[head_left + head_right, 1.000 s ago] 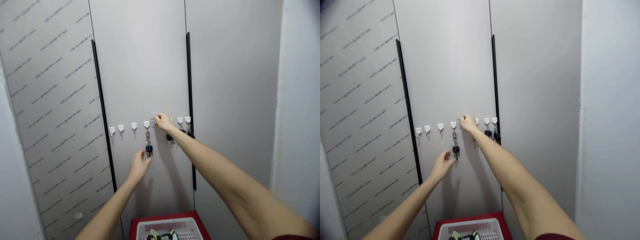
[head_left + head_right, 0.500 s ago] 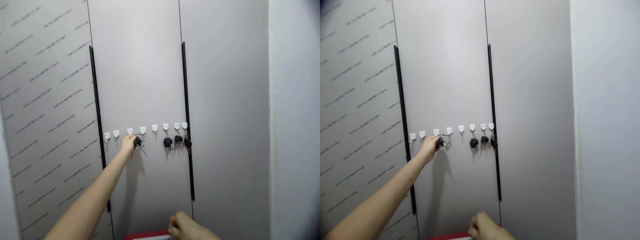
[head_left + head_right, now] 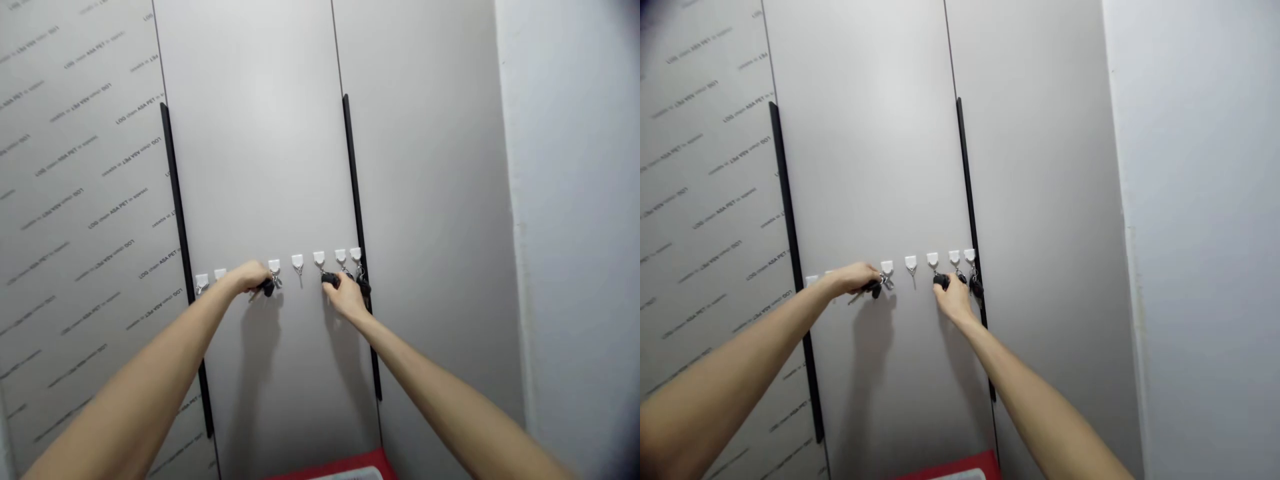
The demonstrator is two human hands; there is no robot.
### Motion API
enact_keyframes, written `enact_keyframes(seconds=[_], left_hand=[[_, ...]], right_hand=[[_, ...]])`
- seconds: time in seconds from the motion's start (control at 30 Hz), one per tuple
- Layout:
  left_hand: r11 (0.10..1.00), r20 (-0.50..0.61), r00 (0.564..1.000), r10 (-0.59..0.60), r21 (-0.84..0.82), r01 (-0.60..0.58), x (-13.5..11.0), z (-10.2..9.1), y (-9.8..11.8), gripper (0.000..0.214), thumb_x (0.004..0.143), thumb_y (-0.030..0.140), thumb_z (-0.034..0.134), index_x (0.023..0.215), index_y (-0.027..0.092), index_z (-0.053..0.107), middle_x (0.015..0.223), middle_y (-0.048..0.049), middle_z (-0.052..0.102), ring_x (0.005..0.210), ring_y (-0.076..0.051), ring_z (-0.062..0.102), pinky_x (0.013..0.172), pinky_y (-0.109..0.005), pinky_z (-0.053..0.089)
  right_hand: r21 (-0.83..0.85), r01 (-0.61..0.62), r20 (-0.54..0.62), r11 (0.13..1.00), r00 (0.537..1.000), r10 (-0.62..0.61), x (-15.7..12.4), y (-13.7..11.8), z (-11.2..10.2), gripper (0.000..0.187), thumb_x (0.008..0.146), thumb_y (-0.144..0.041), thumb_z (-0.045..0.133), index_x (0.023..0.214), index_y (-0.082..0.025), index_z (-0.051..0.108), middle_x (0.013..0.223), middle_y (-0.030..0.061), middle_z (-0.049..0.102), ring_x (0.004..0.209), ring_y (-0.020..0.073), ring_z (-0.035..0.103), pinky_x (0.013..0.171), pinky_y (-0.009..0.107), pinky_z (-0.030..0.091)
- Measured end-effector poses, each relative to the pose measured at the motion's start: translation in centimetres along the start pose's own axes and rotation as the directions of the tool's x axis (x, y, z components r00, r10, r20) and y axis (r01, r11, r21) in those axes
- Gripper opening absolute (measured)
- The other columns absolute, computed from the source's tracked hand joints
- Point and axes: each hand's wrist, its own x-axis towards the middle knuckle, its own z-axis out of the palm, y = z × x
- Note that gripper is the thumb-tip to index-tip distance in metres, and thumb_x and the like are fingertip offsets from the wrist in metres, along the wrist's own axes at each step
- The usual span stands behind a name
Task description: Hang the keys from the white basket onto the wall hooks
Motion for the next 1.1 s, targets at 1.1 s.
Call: enact_keyframes(seconds=[1.1], left_hand=[[0.979, -0.177, 0.966, 0.186, -0.055, -0.199, 2.8, 16.1, 4.6, 0.026, 0.06, 0.03, 0.046, 0.079, 0.013, 0.05, 0.074, -0.0072, 0.056, 0.066, -0.016, 0.051, 0.055, -0.023, 0.036]], right_hand=[[-0.254, -0.079, -0.102, 0.964, 0.993, 0.054, 1.7, 6.2, -3.0, 0.018, 0.063, -0.027, 0.041, 0.072, -0.018, 0.053, 0.076, 0.0042, 0.054, 0.071, 0.015, 0.048, 0.059, 0.025, 0.035]])
